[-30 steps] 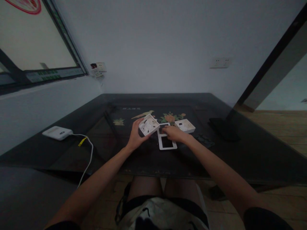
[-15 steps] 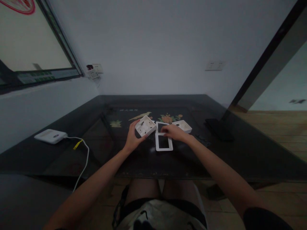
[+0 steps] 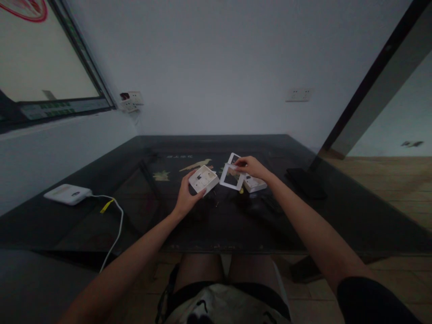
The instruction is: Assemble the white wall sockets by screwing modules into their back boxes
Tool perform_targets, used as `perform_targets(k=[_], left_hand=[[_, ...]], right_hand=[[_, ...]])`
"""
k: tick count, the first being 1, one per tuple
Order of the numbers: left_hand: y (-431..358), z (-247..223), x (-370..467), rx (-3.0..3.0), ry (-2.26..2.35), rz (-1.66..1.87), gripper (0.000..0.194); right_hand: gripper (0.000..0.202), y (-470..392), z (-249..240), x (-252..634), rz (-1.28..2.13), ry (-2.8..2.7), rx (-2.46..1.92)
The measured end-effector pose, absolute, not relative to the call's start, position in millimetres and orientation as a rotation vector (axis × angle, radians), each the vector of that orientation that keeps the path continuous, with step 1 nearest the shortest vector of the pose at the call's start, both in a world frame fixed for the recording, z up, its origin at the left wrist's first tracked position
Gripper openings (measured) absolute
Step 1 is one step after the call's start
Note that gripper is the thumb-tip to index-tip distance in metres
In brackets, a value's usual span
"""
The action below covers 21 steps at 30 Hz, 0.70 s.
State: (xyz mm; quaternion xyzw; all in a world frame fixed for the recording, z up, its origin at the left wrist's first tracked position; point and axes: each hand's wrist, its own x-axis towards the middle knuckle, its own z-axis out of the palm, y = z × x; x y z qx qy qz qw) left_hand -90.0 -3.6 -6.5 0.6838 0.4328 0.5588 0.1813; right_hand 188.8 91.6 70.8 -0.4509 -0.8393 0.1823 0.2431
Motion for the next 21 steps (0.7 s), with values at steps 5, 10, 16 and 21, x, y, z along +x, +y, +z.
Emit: perform_targets(k=[5,10,16,21], left_hand=[[2,-10,-89,1.778,1.246,1.605,0.067],[6,-13,-91,1.726,1.240,1.616,0.067],[10,-14,-95,1.718,1.253,1.635,0.066],[11,-12,-97,1.635,1.288,1.646,0.065]], right_hand=[[0.023,135,65,164,0.436,-2.395,-1.379],[0.024,154,51,149,0.439,-2.456,-1.467],[0.021,160,38,148,0.434,-2.495,-1.555],[0.022,157,36,143,0.388,-2.503,-1.587]])
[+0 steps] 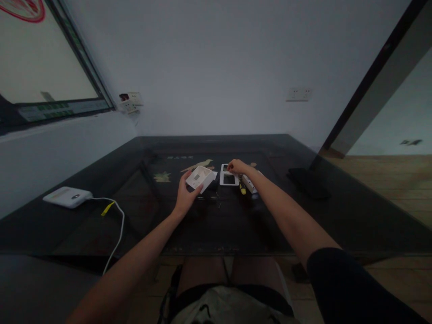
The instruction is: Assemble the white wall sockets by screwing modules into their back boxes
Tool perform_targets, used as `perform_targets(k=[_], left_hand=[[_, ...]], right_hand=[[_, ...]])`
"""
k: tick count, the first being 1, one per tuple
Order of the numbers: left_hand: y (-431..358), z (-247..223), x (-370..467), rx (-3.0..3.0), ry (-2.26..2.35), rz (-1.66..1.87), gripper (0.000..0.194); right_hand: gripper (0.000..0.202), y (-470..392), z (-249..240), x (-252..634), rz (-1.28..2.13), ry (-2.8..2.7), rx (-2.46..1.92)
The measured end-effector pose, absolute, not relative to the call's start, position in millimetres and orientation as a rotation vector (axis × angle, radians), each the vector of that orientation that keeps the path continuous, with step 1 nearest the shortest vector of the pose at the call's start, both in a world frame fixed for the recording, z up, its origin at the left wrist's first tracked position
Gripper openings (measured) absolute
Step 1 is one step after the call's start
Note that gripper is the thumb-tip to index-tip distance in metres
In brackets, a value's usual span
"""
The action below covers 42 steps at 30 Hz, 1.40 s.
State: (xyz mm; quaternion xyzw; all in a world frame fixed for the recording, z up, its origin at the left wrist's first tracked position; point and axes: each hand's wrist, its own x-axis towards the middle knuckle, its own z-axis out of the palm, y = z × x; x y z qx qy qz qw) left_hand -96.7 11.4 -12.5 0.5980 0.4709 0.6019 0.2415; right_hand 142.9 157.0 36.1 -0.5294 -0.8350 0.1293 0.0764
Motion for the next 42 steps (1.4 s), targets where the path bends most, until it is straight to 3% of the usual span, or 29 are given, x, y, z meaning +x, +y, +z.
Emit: perform_targets(k=[11,26,42], left_hand=[[13,-10,-103,1.588,1.341,1.707,0.061],[9,-6,-99,1.720,1.292,1.765,0.065],[-14,7,-90,2.310,1.233,1.592,0.080]], right_hand=[[0.049,124,38,83,0.403,-2.672,-1.107],[0.025,137,30,94,0.128,-2.497,-1.541],[0.029,127,29,80,-0.023,-2.447,-1.605]])
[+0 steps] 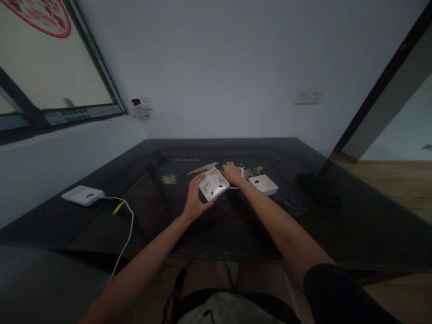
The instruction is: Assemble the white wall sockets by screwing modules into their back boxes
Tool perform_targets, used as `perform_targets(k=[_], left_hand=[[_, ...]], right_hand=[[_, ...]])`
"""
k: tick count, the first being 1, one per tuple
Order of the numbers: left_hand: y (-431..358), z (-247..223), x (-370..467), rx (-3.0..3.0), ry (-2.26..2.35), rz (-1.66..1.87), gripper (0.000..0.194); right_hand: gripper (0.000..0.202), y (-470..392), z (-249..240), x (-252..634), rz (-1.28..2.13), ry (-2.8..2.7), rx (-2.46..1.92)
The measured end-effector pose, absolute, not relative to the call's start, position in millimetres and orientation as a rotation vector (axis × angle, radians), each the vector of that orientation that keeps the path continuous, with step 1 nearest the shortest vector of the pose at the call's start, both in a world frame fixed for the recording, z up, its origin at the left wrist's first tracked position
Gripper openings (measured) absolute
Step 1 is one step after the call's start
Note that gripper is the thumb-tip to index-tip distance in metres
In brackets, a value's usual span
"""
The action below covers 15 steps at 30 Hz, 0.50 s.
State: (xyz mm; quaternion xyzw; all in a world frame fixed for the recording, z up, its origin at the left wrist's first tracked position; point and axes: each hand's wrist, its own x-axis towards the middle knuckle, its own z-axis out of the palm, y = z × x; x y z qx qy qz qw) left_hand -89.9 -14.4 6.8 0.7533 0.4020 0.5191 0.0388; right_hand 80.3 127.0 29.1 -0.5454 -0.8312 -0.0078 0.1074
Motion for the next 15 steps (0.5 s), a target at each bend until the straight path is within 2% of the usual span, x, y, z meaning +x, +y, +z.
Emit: perform_targets(k=[7,11,15], left_hand=[[-22,10,-83,2.478,1.198,1.638,0.087],[-30,13,-76,2.541,1.079,1.616,0.088],[-33,13,-72,2.578,0.926,1.538,0.088]], right_hand=[[0.021,69,28,109,0.063,-2.559,-1.454],[0.028,35,10,114,0.082,-2.523,-1.461],[0.029,28,13,117,0.162,-2.463,-1.423]])
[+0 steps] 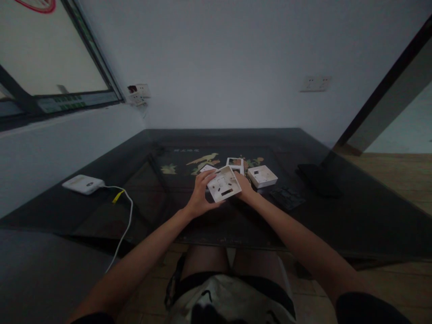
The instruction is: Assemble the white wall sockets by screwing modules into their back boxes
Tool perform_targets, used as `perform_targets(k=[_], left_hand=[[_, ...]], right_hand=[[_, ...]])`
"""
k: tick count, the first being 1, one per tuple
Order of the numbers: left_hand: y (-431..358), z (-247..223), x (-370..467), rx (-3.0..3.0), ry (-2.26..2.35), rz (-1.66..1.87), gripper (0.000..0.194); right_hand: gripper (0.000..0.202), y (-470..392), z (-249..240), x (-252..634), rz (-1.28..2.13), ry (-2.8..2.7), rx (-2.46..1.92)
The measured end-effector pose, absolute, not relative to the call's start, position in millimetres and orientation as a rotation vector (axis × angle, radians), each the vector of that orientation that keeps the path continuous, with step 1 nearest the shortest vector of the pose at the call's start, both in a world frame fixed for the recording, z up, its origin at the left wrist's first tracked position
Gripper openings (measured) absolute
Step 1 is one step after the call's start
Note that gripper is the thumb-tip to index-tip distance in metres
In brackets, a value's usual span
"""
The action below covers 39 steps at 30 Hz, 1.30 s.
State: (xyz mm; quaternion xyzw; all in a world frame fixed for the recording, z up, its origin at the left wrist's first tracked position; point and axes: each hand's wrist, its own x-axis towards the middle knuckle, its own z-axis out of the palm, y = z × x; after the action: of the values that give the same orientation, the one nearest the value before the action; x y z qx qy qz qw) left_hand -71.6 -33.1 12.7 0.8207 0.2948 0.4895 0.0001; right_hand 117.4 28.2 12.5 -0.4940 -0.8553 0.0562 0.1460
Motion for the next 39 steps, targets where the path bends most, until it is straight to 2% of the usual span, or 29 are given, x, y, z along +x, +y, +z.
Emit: perform_targets(k=[6,8,9,11,12,20,24,28,31,33,37,39], left_hand=[[-34,9,-71,2.482,0.799,1.432,0.092],[-39,9,-66,2.383,0.786,1.354,0.092],[-42,9,-62,2.326,0.785,1.295,0.092],[-49,9,-52,2.248,0.784,1.154,0.092],[-53,8,-47,2.238,0.779,1.088,0.093],[-53,2,-31,2.196,0.847,0.915,0.111],[-51,3,-33,2.247,0.936,0.836,0.101],[-51,0,-31,2.302,1.023,0.817,0.096],[-51,-1,-35,2.331,1.072,0.832,0.093],[-47,1,-42,2.339,1.088,0.896,0.083],[-16,10,-64,2.245,1.311,1.214,0.047],[9,9,-73,2.156,1.564,1.276,0.045]], right_hand=[[0.033,6,37,156,0.664,-2.022,-1.076],[0.041,-13,40,174,0.829,-1.958,-0.919],[0.053,-23,40,182,0.884,-1.993,-0.832],[0.077,-40,38,195,0.913,-2.077,-0.745],[0.082,-47,35,200,0.897,-2.116,-0.766],[0.078,-51,10,212,0.826,-2.170,-0.924],[0.074,-49,8,214,0.801,-2.193,-1.005],[0.083,-48,6,212,0.806,-2.206,-1.021],[0.080,-44,5,208,0.769,-2.215,-1.020],[0.077,-40,6,205,0.756,-2.225,-1.014],[0.079,-29,12,200,0.779,-2.290,-0.997],[0.080,-23,16,198,0.785,-2.340,-0.996]])
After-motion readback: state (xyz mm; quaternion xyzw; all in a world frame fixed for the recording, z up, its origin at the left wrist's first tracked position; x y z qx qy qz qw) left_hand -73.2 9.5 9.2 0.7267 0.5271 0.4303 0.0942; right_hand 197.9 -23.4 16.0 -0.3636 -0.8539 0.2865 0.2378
